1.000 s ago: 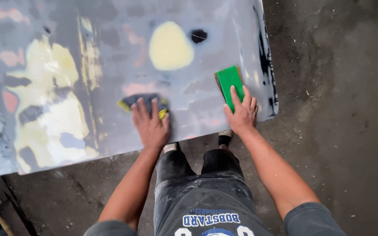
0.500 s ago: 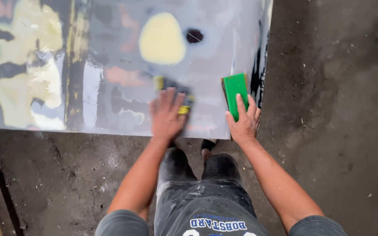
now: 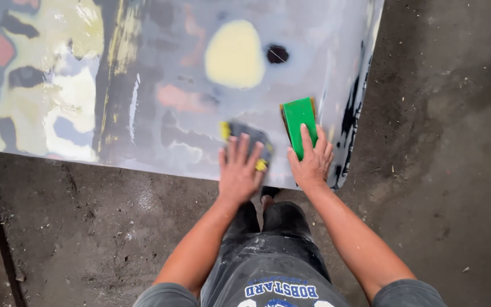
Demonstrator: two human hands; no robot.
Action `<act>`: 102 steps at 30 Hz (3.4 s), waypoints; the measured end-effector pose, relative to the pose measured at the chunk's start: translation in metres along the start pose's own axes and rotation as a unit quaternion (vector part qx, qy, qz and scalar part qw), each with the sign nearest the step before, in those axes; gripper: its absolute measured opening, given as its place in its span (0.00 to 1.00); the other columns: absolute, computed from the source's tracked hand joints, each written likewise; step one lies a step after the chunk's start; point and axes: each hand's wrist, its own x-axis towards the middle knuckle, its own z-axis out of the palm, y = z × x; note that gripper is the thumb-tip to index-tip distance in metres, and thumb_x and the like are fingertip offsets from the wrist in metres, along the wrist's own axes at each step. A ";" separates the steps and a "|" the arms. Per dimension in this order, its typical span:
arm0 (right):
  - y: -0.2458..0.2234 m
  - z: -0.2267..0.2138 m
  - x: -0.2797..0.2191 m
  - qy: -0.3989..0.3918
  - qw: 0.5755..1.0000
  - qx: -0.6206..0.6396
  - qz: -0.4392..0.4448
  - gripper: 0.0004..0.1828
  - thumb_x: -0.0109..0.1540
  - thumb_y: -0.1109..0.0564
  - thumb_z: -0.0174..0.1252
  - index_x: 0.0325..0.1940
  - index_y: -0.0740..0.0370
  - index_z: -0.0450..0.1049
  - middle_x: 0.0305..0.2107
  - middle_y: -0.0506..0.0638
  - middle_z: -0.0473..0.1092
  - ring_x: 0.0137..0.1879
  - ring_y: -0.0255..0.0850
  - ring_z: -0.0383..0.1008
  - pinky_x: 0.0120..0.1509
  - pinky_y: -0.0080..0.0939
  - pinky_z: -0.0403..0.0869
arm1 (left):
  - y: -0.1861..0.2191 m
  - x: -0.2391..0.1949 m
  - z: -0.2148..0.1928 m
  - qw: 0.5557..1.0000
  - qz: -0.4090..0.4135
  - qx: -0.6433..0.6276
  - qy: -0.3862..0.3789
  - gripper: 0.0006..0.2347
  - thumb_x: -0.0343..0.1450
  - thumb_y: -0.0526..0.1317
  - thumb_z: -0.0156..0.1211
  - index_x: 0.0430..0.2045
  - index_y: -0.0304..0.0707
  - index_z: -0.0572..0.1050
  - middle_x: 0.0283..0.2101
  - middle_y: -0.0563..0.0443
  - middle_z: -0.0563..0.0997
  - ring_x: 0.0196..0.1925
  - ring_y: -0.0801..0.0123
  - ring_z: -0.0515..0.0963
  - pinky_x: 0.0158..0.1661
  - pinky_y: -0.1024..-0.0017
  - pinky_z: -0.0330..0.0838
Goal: The person sands a large, grey car door using a green sanding block and a yellow cloth. They repeatedly wipe the surface with the cloth and sand it with the block, occasionally dipping the tools into a green bucket of water to clean them.
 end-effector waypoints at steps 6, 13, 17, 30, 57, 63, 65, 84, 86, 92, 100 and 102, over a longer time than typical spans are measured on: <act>-0.023 0.010 0.014 0.003 1.000 -0.005 -0.001 0.40 0.60 0.48 0.65 0.76 0.47 0.62 0.70 0.62 0.53 0.67 0.64 0.57 0.69 0.65 0.59 | -0.097 0.016 -0.046 0.992 -0.038 0.038 -0.113 0.31 0.70 0.48 0.56 0.72 0.57 0.59 0.79 0.48 0.51 0.81 0.49 0.48 0.70 0.36 0.43; -0.145 0.040 0.090 -0.052 0.987 0.007 -0.153 0.39 0.60 0.49 0.64 0.75 0.48 0.63 0.69 0.62 0.54 0.66 0.63 0.59 0.64 0.66 0.62 | -0.213 0.017 -0.070 0.962 -0.258 0.065 0.065 0.27 0.79 0.52 0.50 0.74 0.46 0.61 0.79 0.40 0.49 0.80 0.42 0.44 0.71 0.35 0.35; -0.219 0.068 0.072 -0.171 0.938 -0.035 -0.300 0.39 0.61 0.48 0.61 0.76 0.46 0.59 0.67 0.66 0.54 0.62 0.61 0.61 0.60 0.62 0.65 | -0.215 0.011 -0.082 0.962 -0.259 0.032 0.080 0.26 0.77 0.52 0.51 0.71 0.46 0.65 0.78 0.43 0.53 0.80 0.43 0.47 0.71 0.38 0.37; -0.194 0.090 0.160 -0.011 0.986 -0.067 -0.155 0.42 0.64 0.45 0.63 0.81 0.43 0.54 0.68 0.67 0.54 0.66 0.69 0.58 0.66 0.68 0.63 | -0.224 0.012 -0.093 0.971 -0.220 0.032 0.085 0.24 0.77 0.50 0.54 0.70 0.48 0.66 0.78 0.47 0.57 0.79 0.48 0.51 0.71 0.41 0.38; -0.070 0.038 0.126 -0.023 0.994 -0.110 0.000 0.43 0.63 0.43 0.61 0.81 0.44 0.55 0.71 0.63 0.52 0.66 0.65 0.58 0.72 0.64 0.59 | -0.155 0.090 -0.075 0.998 -0.056 -0.021 -0.022 0.30 0.72 0.55 0.57 0.72 0.59 0.59 0.77 0.41 0.47 0.78 0.38 0.44 0.70 0.38 0.41; -0.083 0.060 0.108 0.009 0.990 -0.141 0.002 0.45 0.66 0.41 0.58 0.84 0.49 0.49 0.73 0.67 0.48 0.70 0.67 0.54 0.74 0.66 0.55 | -0.163 0.059 -0.074 0.991 -0.134 0.019 -0.001 0.30 0.73 0.54 0.56 0.72 0.56 0.60 0.77 0.41 0.49 0.78 0.41 0.44 0.69 0.37 0.40; -0.136 0.074 0.053 -0.150 0.967 -0.131 -0.161 0.48 0.56 0.35 0.61 0.76 0.40 0.50 0.69 0.66 0.51 0.72 0.67 0.53 0.70 0.73 0.52 | -0.165 0.052 -0.073 0.985 -0.167 0.028 0.027 0.28 0.74 0.52 0.55 0.72 0.51 0.61 0.78 0.39 0.50 0.79 0.41 0.46 0.71 0.38 0.41; -0.115 0.039 0.050 -0.306 0.895 -0.062 -0.319 0.41 0.60 0.47 0.59 0.77 0.36 0.56 0.75 0.61 0.50 0.73 0.60 0.56 0.70 0.69 0.61 | -0.168 0.053 -0.066 0.986 -0.153 0.030 0.055 0.28 0.74 0.49 0.55 0.72 0.45 0.63 0.77 0.37 0.54 0.78 0.38 0.50 0.71 0.40 0.45; -0.093 0.044 0.073 -0.236 0.906 -0.112 -0.333 0.41 0.57 0.47 0.60 0.74 0.29 0.58 0.72 0.56 0.51 0.75 0.62 0.52 0.70 0.73 0.57 | -0.168 0.053 -0.066 0.986 -0.157 0.028 0.056 0.28 0.74 0.49 0.55 0.71 0.45 0.63 0.77 0.37 0.54 0.78 0.38 0.50 0.71 0.41 0.45; -0.041 0.049 0.232 0.030 0.991 -0.070 0.111 0.41 0.65 0.43 0.59 0.81 0.42 0.53 0.73 0.59 0.48 0.71 0.63 0.55 0.69 0.69 0.59 | -0.164 0.057 -0.073 0.985 -0.156 0.027 0.064 0.28 0.74 0.49 0.56 0.71 0.44 0.63 0.76 0.36 0.55 0.77 0.38 0.50 0.71 0.41 0.44; -0.127 0.058 0.152 -0.171 0.926 -0.050 -0.332 0.42 0.57 0.45 0.63 0.75 0.41 0.59 0.71 0.60 0.54 0.69 0.60 0.60 0.67 0.65 0.63 | -0.163 0.058 -0.078 0.986 -0.160 0.020 0.044 0.30 0.70 0.47 0.58 0.70 0.44 0.63 0.76 0.37 0.55 0.77 0.38 0.50 0.71 0.41 0.45; -0.100 0.068 0.182 -0.199 0.909 -0.041 -0.363 0.41 0.57 0.45 0.63 0.74 0.40 0.60 0.70 0.60 0.55 0.69 0.60 0.61 0.68 0.65 0.64 | -0.165 0.059 -0.076 0.986 -0.164 0.018 0.041 0.31 0.68 0.47 0.59 0.70 0.44 0.63 0.76 0.37 0.55 0.77 0.38 0.50 0.71 0.42 0.45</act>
